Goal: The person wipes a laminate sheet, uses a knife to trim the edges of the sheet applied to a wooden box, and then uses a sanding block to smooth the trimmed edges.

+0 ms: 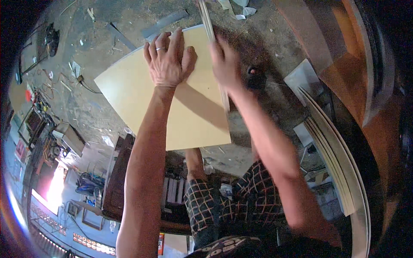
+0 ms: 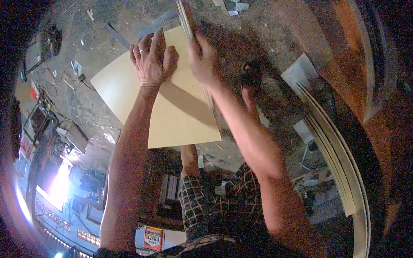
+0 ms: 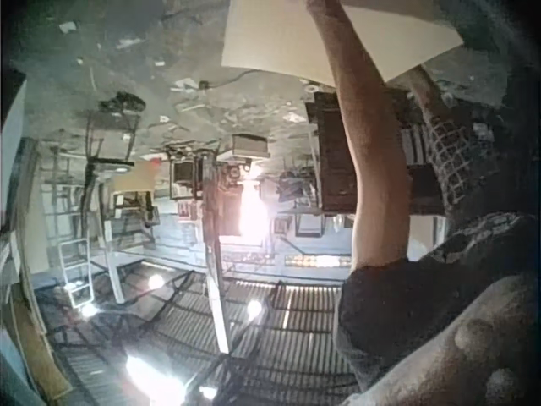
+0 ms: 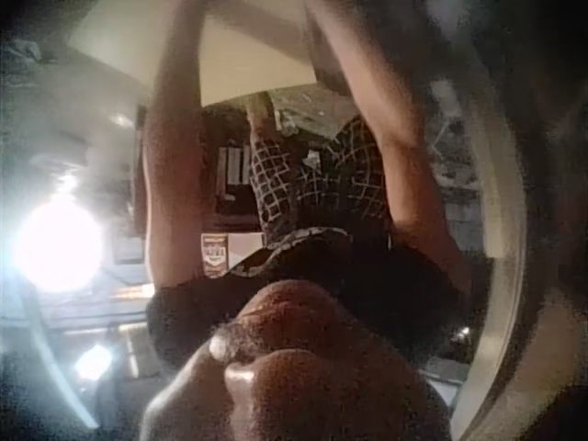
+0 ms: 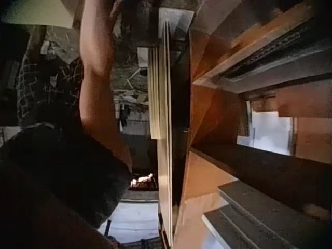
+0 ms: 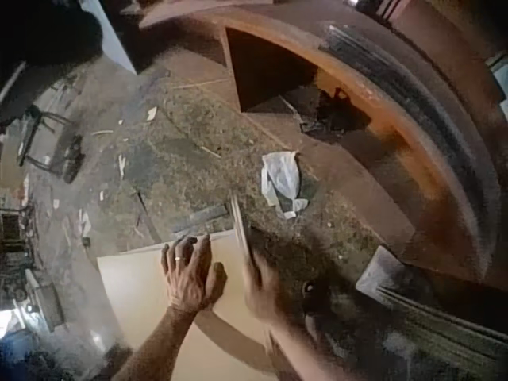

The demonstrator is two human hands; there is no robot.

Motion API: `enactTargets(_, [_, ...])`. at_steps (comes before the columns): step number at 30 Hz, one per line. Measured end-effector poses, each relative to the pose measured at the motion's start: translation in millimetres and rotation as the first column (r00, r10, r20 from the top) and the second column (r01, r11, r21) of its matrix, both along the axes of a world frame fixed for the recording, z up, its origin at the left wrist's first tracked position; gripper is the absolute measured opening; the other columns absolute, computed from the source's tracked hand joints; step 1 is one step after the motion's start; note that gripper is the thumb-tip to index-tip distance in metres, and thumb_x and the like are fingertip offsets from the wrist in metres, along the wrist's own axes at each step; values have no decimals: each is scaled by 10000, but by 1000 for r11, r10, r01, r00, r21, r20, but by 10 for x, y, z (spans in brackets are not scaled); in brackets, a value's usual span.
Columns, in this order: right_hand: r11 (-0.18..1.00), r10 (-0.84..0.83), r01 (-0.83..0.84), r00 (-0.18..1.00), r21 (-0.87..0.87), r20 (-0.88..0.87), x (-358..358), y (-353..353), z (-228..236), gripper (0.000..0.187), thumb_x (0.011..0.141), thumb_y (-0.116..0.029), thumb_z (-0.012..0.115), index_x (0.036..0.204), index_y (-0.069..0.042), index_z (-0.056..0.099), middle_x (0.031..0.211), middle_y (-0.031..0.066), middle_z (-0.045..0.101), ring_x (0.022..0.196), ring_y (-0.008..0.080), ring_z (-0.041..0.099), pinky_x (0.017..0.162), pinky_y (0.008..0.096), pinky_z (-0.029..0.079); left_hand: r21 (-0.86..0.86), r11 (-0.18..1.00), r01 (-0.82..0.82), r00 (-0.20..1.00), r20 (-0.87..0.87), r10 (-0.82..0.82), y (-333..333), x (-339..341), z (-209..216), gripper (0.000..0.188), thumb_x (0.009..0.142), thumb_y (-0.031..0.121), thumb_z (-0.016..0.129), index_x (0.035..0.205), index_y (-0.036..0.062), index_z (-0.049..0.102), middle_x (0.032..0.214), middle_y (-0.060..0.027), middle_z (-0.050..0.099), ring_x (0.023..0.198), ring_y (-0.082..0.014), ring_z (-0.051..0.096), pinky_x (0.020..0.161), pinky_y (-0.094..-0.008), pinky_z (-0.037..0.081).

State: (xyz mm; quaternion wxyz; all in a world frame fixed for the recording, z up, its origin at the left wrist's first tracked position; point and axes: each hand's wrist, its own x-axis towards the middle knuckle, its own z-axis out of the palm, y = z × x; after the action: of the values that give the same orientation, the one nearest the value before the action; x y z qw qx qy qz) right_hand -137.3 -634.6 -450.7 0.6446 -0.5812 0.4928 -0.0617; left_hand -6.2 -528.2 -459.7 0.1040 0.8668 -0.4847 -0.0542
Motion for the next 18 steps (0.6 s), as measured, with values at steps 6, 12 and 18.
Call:
enactTargets(6, [993,-90,97,992,-72,87,-866,865,173,399,1030,-211,482,1357,13,522,1319,194,594,1222,261,560,1044,368,404,-40,999,26,1000,19,-25,42,-34,-23,571,855,491,584,1340,190,587,1261,-129,547,1232,-319,475,1110,-560,234])
enactTargets(12, [996,-83,84,995,-14,61,-447,362,82,380,1024,-238,503,1333,-20,542,1027,162,676,781,207,603,719,344,493,-3,1000,20,997,77,-19,13,-66,-48,582,863,501,581,1362,201,582,1260,-109,553,1223,-320,473,1106,-547,242])
enactTargets(18, [988,-155,155,988,-4,25,-763,770,287,358,1016,-265,517,1244,-3,602,724,119,629,607,168,524,579,349,448,-35,999,26,998,65,-24,95,-28,4,567,871,481,595,1370,211,577,1276,-97,553,1213,-311,477,1102,-526,264])
